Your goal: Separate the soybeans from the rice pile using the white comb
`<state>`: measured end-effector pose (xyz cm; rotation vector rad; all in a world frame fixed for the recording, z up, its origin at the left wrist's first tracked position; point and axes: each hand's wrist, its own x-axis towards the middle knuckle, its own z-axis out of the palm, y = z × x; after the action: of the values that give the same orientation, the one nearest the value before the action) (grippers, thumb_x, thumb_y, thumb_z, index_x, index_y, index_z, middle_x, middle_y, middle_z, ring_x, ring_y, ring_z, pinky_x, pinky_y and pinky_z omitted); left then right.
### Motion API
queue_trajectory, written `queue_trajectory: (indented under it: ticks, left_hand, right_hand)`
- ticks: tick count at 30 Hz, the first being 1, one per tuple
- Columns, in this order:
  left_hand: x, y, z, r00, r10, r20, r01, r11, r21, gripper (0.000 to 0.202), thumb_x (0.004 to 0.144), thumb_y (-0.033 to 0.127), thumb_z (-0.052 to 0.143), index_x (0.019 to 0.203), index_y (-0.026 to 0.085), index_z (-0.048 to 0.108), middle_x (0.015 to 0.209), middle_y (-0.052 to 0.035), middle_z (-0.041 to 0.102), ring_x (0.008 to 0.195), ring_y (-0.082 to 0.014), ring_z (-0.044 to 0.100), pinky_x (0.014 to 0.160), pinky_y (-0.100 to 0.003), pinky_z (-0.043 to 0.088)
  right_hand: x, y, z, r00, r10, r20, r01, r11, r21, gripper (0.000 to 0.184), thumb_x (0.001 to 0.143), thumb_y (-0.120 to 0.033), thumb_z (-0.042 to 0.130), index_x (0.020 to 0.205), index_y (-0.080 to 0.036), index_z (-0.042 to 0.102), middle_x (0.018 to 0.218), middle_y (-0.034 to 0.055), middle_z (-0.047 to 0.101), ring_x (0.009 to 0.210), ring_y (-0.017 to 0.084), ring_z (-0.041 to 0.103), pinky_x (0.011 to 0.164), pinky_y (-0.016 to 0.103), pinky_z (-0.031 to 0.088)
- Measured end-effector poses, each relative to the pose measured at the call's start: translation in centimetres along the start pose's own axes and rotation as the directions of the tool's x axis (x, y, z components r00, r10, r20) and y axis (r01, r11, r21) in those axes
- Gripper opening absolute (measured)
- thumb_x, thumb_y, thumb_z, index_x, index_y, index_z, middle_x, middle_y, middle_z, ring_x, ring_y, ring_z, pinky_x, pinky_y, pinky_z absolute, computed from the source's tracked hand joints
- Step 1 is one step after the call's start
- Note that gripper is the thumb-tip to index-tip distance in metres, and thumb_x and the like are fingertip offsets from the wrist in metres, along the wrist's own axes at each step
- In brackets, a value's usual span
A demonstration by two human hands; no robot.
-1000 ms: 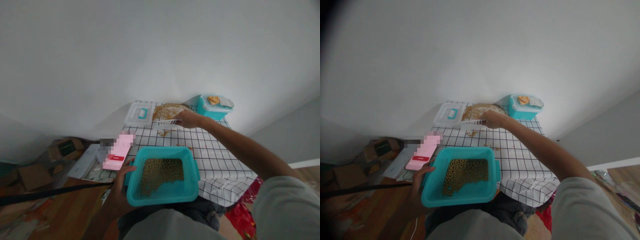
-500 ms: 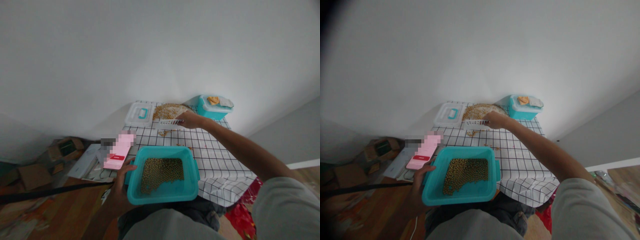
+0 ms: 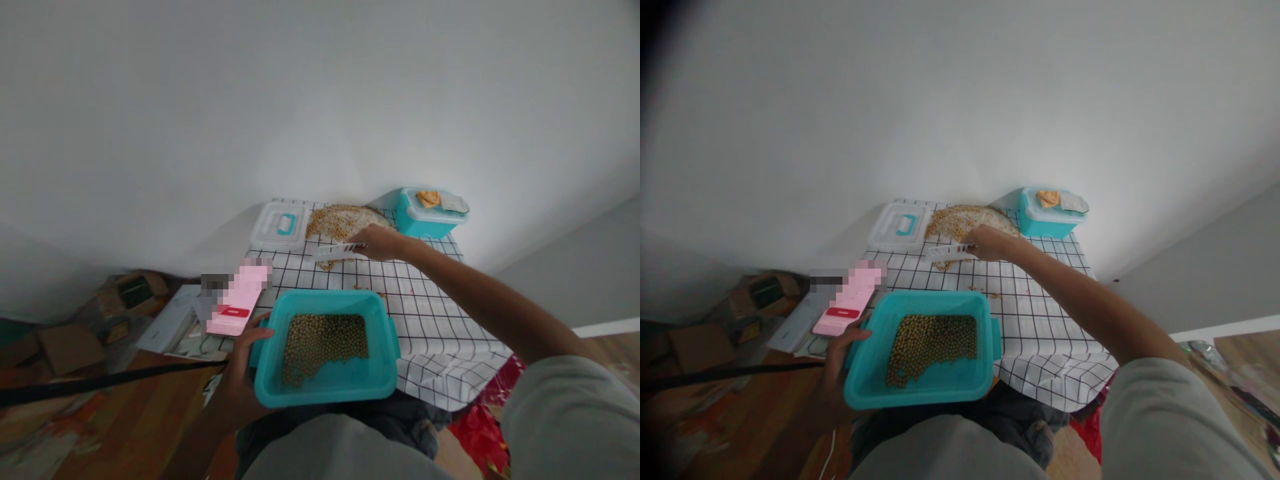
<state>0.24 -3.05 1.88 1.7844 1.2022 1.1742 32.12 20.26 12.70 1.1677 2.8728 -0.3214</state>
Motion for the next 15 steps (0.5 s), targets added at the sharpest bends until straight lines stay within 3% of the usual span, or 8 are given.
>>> queue_trajectory:
  ticks: [8, 15]
  left_hand:
    - [-1.7, 1.1, -0.1, 0.999, -0.025, -0.019, 0.025, 1.000, -0.017, 0.091, 0.054, 0.036, 0.092, 0.129, 0.032, 0.041, 0.152, -0.0146, 0.034, 0.136, -0.0423, 0.043, 0.096, -0.053, 0.053]
    - [-3.3, 0.2, -1.0, 1.000, 0.021, -0.013, -0.020, 0.996, 0.084, 0.094, 0.052, 0.036, 0.092, 0.131, 0.033, 0.041, 0.152, -0.0135, 0.036, 0.133, -0.0416, 0.046, 0.091, -0.049, 0.056]
  right_hand:
    - [-1.7, -0.1, 0.7, 0.999, -0.021, -0.026, 0.023, 0.997, 0.069, 0.032, 0.093, -0.018, 0.052, 0.115, -0.026, 0.074, 0.098, 0.0035, 0.077, 0.082, 0.014, 0.067, 0.075, 0.027, 0.043]
    - [-3.7, -0.1, 1.8, 0.996, -0.016, -0.085, 0.026, 0.993, 0.116, 0.034, 0.093, -0.017, 0.052, 0.119, -0.026, 0.073, 0.105, 0.0054, 0.077, 0.089, 0.016, 0.070, 0.083, 0.029, 0.048]
